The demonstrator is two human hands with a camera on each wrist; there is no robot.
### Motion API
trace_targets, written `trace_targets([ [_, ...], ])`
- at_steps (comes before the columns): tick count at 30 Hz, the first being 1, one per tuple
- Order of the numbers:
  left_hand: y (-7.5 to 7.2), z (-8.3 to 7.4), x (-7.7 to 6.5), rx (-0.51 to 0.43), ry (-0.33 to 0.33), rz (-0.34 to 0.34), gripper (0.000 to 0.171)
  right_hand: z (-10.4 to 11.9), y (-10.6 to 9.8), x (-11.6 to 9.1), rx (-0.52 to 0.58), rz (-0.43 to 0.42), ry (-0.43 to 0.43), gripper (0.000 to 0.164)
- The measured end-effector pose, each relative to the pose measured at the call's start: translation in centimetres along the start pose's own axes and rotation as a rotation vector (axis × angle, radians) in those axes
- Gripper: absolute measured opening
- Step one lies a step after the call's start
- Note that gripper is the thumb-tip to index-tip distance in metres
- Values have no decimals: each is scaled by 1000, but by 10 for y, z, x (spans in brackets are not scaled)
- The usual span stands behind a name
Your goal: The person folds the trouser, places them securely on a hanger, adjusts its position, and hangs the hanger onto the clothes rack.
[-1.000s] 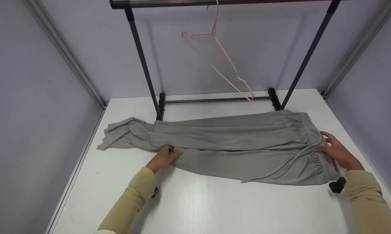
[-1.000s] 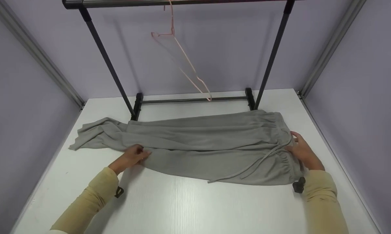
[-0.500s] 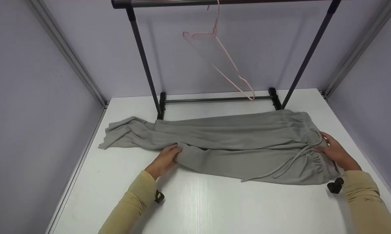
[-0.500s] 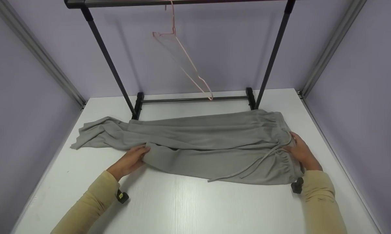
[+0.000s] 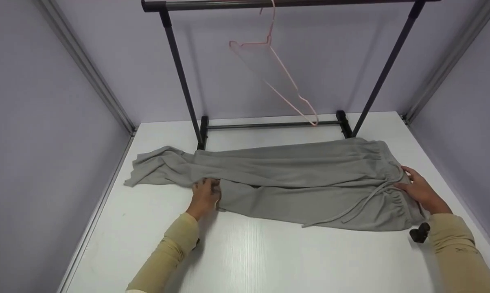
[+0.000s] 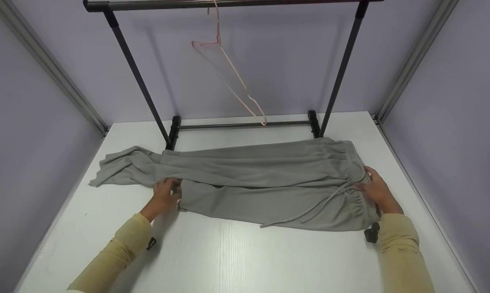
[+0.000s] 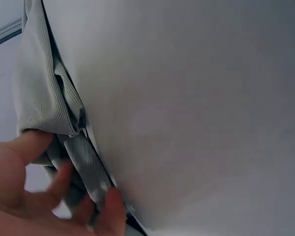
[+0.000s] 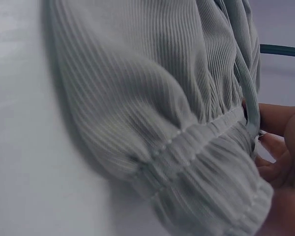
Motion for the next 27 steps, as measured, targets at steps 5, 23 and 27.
trace_targets([
  [5, -5, -1, 2, 158, 26, -42, 31, -3, 1, -3, -34, 16, 32, 87],
  [23, -65, 1, 9, -558, -216, -34, 17, 3, -5, -8, -41, -180, 65, 73],
  [27, -81, 7, 3, -618, -294, -85, 12, 6, -6, -6, -29, -200, 86, 70],
])
Point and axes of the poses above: each hand's wrist, its own x-axis towards the middle knuckle, its own y-axis out of the palm, z = x × y, the point moved 2 cm from there along x, towards the middle knuckle, and after that the axes turned 14 degrees about -z, right-handed, at the moved point
